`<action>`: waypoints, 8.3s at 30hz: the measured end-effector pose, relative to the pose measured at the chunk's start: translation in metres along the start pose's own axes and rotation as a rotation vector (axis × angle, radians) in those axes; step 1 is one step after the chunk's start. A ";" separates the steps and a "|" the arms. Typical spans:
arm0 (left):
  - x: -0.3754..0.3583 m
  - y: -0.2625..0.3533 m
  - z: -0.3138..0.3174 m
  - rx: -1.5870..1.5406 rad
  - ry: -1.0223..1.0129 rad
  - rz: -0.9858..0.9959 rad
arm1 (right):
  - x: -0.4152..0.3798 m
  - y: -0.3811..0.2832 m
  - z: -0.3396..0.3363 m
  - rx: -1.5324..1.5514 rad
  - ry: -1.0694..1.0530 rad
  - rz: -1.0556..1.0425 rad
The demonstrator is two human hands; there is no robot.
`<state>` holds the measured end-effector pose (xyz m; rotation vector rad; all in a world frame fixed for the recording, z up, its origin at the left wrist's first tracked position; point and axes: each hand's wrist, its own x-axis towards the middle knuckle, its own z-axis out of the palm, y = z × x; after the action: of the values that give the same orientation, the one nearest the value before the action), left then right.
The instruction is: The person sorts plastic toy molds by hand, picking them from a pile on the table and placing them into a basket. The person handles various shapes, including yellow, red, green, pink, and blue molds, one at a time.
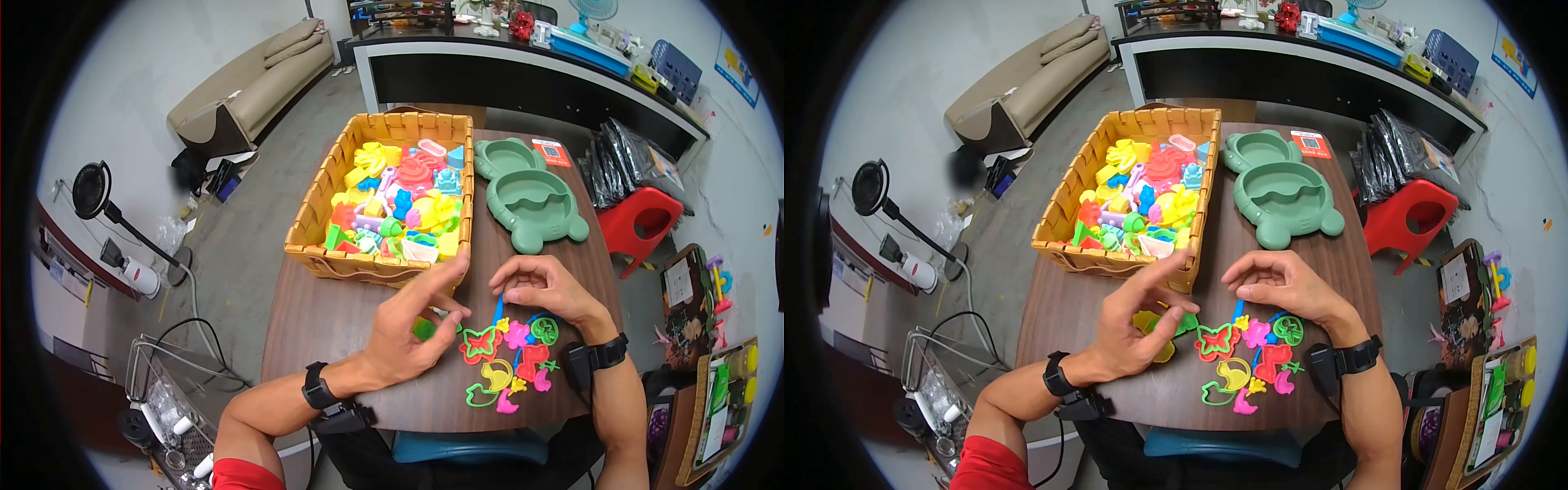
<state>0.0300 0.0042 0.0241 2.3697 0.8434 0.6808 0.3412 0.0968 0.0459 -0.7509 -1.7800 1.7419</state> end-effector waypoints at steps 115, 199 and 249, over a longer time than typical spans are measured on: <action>-0.006 0.002 -0.006 -0.136 0.055 -0.025 | 0.004 -0.001 0.010 -0.340 -0.142 -0.219; 0.011 0.008 -0.003 -0.120 0.169 -0.048 | 0.004 0.015 -0.003 -0.003 0.070 -0.088; -0.002 0.003 -0.017 -0.131 0.220 -0.045 | 0.008 0.019 0.001 -0.081 0.010 -0.042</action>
<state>0.0198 0.0064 0.0380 2.1799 0.9105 0.9607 0.3348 0.1019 0.0264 -0.7488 -1.8556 1.6444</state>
